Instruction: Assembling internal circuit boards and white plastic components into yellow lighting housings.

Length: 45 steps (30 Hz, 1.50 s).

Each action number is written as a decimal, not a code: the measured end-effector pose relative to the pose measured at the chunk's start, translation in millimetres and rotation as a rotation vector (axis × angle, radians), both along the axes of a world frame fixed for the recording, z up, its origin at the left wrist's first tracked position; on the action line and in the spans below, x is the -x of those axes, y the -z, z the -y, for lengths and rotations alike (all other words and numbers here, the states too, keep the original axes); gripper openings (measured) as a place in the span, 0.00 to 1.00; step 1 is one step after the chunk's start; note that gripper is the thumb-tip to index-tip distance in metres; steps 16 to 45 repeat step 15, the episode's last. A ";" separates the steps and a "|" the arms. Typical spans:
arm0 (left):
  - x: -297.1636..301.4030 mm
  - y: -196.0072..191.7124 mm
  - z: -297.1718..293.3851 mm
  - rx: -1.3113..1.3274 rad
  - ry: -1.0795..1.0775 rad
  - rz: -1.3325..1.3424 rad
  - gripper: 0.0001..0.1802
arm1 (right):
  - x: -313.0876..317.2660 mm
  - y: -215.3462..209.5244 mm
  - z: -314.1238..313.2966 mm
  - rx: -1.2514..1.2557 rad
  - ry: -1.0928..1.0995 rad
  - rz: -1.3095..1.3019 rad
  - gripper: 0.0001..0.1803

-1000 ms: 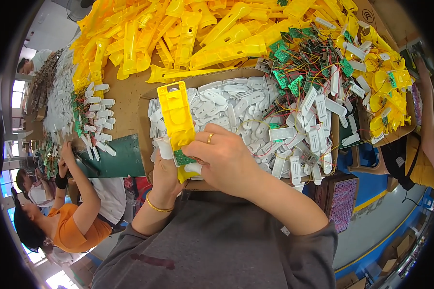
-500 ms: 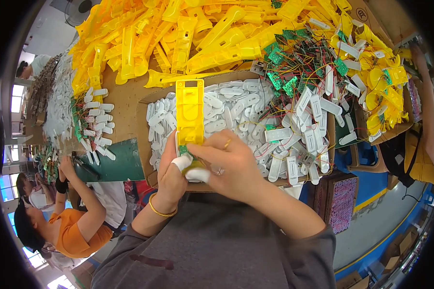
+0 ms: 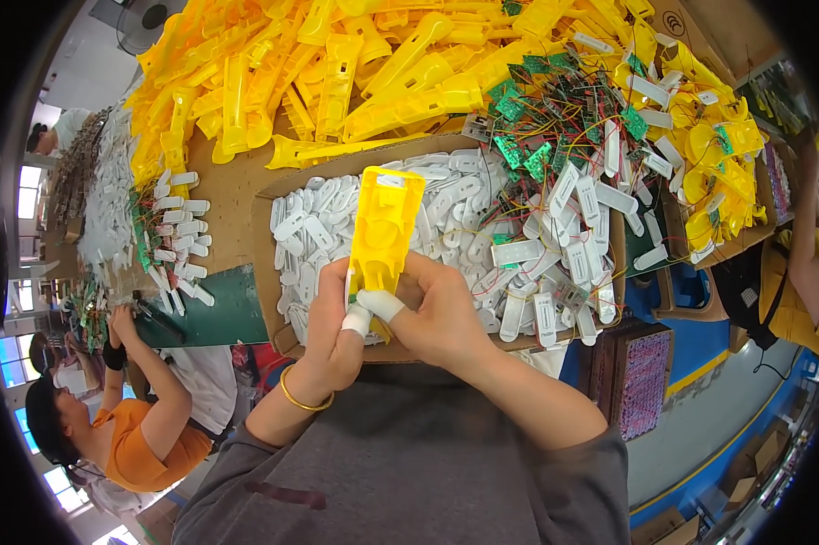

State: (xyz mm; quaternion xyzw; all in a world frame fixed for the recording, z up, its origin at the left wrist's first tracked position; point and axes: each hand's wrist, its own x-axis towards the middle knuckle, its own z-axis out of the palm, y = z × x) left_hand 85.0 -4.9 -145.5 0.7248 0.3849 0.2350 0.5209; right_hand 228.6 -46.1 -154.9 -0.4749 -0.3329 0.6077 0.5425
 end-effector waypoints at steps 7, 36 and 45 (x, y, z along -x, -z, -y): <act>-6.9 15.0 -19.1 0.665 -0.106 0.552 0.25 | -19.3 -0.4 -27.8 0.155 -0.175 -0.004 0.18; -16.2 -1.4 -22.3 0.857 -0.127 0.711 0.29 | -25.1 -17.8 -15.1 -0.018 -0.148 0.060 0.23; -16.2 -1.4 -22.3 0.857 -0.127 0.711 0.29 | -25.1 -17.8 -15.1 -0.018 -0.148 0.060 0.23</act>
